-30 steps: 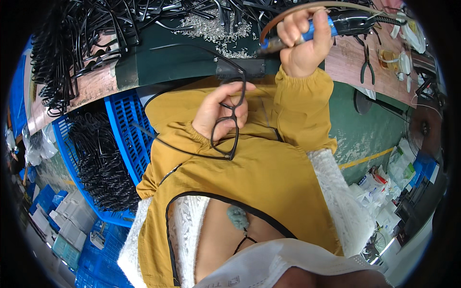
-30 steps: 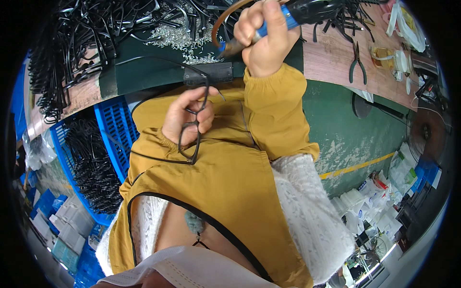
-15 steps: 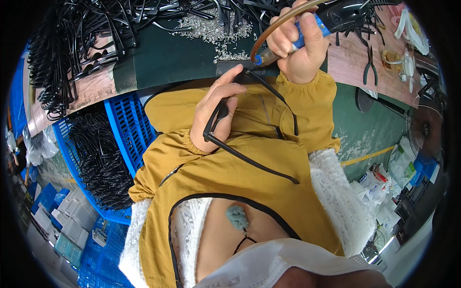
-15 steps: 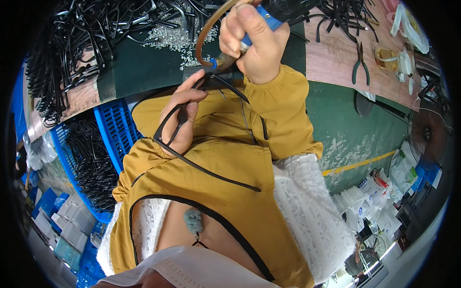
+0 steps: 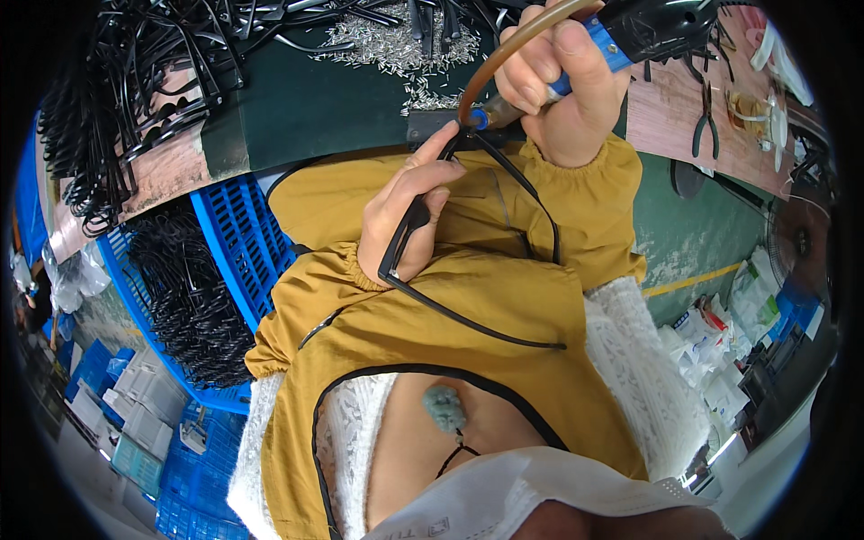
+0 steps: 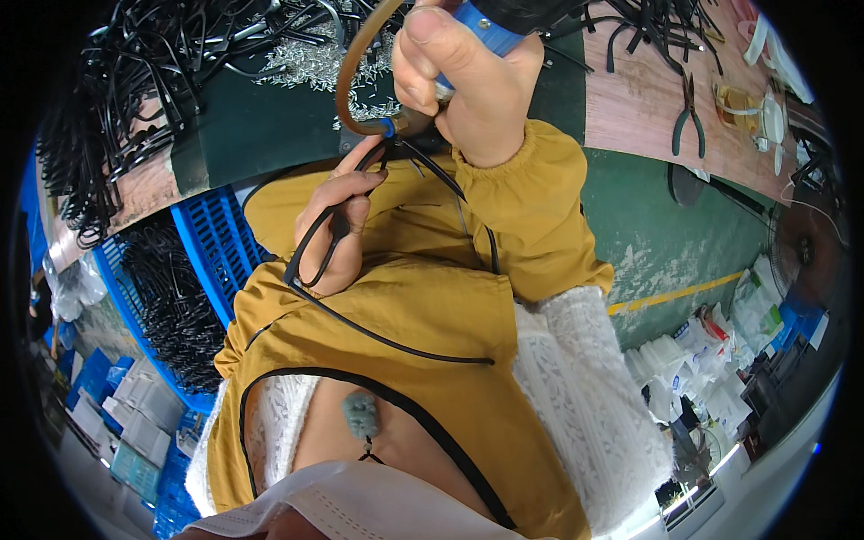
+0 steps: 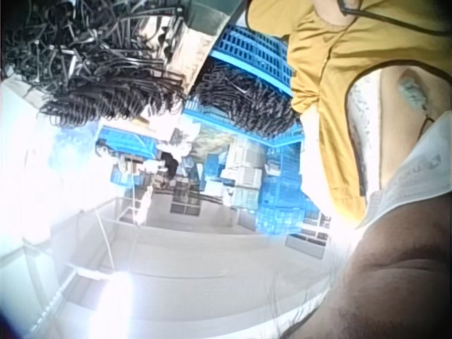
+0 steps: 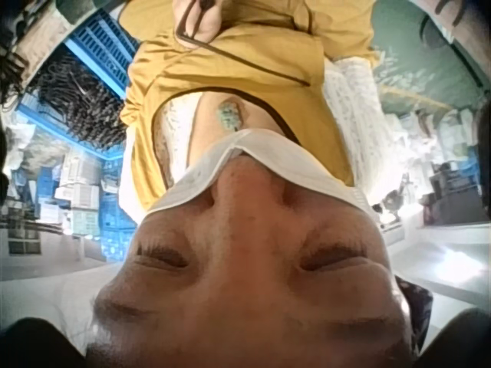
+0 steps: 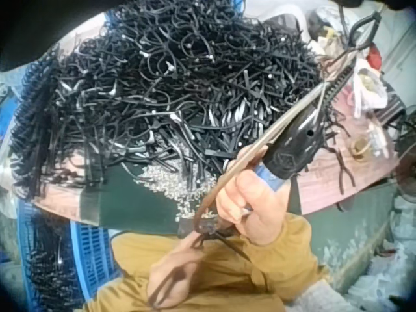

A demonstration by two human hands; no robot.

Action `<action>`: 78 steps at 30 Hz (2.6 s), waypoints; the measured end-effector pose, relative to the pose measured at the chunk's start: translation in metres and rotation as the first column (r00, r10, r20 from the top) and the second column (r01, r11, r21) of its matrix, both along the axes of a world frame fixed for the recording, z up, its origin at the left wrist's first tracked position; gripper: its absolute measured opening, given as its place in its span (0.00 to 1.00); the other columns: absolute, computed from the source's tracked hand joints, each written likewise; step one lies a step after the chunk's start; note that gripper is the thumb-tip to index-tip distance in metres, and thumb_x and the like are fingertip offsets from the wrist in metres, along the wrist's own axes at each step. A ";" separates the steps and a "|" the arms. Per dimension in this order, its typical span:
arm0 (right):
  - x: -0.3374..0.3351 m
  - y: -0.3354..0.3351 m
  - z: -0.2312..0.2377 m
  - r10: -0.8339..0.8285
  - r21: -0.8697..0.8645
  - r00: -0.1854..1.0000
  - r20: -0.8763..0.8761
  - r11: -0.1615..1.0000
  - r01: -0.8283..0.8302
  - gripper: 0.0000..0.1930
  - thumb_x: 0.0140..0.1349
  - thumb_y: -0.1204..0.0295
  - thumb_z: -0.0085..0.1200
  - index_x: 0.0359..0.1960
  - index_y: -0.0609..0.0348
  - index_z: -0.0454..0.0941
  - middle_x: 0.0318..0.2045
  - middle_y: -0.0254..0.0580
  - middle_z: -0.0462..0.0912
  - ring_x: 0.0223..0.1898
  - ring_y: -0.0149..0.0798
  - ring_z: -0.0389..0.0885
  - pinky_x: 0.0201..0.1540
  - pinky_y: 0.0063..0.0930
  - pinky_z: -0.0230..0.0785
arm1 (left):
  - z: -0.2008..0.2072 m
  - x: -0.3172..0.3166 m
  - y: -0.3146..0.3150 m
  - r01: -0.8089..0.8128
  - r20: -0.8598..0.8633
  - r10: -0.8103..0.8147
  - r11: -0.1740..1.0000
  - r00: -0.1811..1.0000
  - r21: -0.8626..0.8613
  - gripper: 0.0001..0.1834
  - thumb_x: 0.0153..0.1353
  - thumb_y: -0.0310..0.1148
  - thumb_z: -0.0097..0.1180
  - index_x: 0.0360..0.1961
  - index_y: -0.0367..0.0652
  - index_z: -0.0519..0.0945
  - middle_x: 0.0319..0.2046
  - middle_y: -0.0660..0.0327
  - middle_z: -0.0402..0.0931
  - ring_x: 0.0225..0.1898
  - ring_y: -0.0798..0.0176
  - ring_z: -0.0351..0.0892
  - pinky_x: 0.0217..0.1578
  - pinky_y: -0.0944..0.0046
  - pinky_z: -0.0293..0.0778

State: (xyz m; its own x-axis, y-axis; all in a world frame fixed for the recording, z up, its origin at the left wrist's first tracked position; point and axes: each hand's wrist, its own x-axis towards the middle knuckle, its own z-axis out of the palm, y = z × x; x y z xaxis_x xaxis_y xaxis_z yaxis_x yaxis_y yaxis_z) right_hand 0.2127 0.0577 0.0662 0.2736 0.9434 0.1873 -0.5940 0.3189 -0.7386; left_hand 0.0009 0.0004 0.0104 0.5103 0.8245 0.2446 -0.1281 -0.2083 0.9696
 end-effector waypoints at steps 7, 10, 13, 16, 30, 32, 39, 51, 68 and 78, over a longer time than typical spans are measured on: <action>0.005 0.002 -0.007 0.045 -0.076 0.998 0.047 0.996 -0.041 0.09 0.70 0.74 0.56 0.35 0.53 0.66 0.18 0.32 0.66 0.15 0.29 0.65 0.17 0.23 0.56 | -0.018 0.007 -0.007 -0.069 0.134 0.058 0.995 0.989 0.075 0.09 0.76 0.26 0.50 0.49 0.30 0.77 0.57 0.33 0.77 0.63 0.31 0.75 0.61 0.42 0.76; 0.008 -0.002 -0.015 0.061 -0.106 0.996 0.072 0.993 -0.053 0.09 0.75 0.63 0.51 0.37 0.53 0.71 0.22 0.28 0.66 0.19 0.25 0.63 0.19 0.20 0.54 | -0.020 0.006 -0.005 -0.056 0.104 0.048 0.995 0.993 0.079 0.09 0.76 0.26 0.51 0.49 0.31 0.77 0.58 0.35 0.76 0.63 0.35 0.77 0.62 0.44 0.75; 0.011 -0.009 -0.012 0.097 -0.094 0.987 -0.125 0.990 -0.109 0.11 0.74 0.64 0.54 0.35 0.57 0.71 0.19 0.33 0.68 0.16 0.27 0.64 0.18 0.22 0.54 | -0.007 -0.010 0.004 0.044 0.009 -0.044 0.998 0.999 0.040 0.08 0.76 0.26 0.50 0.50 0.32 0.77 0.61 0.37 0.75 0.60 0.41 0.79 0.63 0.49 0.74; 0.034 -0.007 0.000 0.005 0.027 0.973 -0.231 1.000 0.001 0.12 0.75 0.62 0.51 0.36 0.56 0.71 0.24 0.30 0.67 0.22 0.26 0.63 0.20 0.21 0.54 | 0.022 -0.052 0.025 -0.306 0.022 0.308 0.928 0.951 0.213 0.05 0.71 0.19 0.48 0.46 0.35 0.73 0.49 0.44 0.79 0.50 0.49 0.83 0.58 0.54 0.77; 0.132 -0.032 -0.051 -0.409 -0.140 0.797 0.445 0.847 0.513 0.31 0.72 0.44 0.50 0.59 0.62 0.74 0.46 0.42 0.81 0.49 0.42 0.79 0.57 0.34 0.68 | 0.033 -0.164 0.171 -0.883 -0.286 0.946 0.262 0.154 0.389 0.34 0.60 0.24 0.50 0.69 0.31 0.60 0.53 0.45 0.66 0.51 0.50 0.70 0.61 0.53 0.65; 0.137 -0.043 -0.046 -0.270 -0.126 0.663 0.698 0.866 0.484 0.29 0.71 0.49 0.53 0.61 0.62 0.75 0.53 0.44 0.81 0.56 0.44 0.79 0.63 0.35 0.66 | 0.039 -0.167 0.176 -0.583 -0.164 0.982 0.188 0.095 0.790 0.25 0.67 0.31 0.48 0.64 0.32 0.70 0.57 0.42 0.72 0.57 0.43 0.71 0.63 0.49 0.63; 0.157 -0.056 -0.040 -0.058 0.101 -0.153 0.987 0.951 0.292 0.22 0.50 0.79 0.62 0.51 0.55 0.86 0.49 0.51 0.81 0.53 0.58 0.77 0.57 0.47 0.69 | 0.047 -0.137 0.217 -0.369 -0.515 0.700 0.706 0.494 0.605 0.30 0.79 0.45 0.38 0.25 0.38 0.82 0.23 0.53 0.81 0.25 0.48 0.80 0.31 0.51 0.73; 0.180 -0.053 -0.038 -0.310 0.358 -0.181 0.934 0.818 0.450 0.05 0.63 0.81 0.62 0.40 0.64 0.82 0.36 0.44 0.84 0.37 0.44 0.83 0.44 0.36 0.74 | 0.060 0.036 0.187 0.040 -0.429 0.682 0.507 0.593 0.861 0.09 0.63 0.34 0.64 0.39 0.41 0.80 0.38 0.55 0.77 0.42 0.48 0.78 0.45 0.52 0.72; 0.089 -0.070 -0.009 -0.752 0.124 0.657 0.053 0.658 0.742 0.09 0.79 0.68 0.45 0.49 0.61 0.72 0.28 0.30 0.67 0.25 0.25 0.61 0.26 0.21 0.54 | 0.118 0.088 0.328 -0.019 -0.269 0.693 0.378 0.668 0.925 0.27 0.59 0.37 0.60 0.60 0.44 0.77 0.63 0.51 0.74 0.65 0.43 0.69 0.66 0.46 0.63; 0.256 -0.026 -0.048 -0.298 0.470 -0.381 0.875 0.333 0.817 0.09 0.67 0.72 0.54 0.42 0.65 0.78 0.42 0.59 0.79 0.45 0.61 0.77 0.50 0.49 0.72 | 0.149 0.099 0.333 0.682 -0.441 0.795 0.048 0.417 0.730 0.22 0.58 0.20 0.55 0.55 0.48 0.80 0.53 0.62 0.74 0.60 0.56 0.72 0.63 0.54 0.66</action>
State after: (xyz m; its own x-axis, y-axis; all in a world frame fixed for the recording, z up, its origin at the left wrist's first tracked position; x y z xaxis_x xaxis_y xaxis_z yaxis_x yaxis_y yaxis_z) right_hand 0.4690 0.0318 0.0177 0.5861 0.4004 0.7044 0.8060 -0.3773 -0.4561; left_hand 0.1002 0.3335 0.1592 0.9217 0.2971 0.2494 0.3879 -0.6979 -0.6020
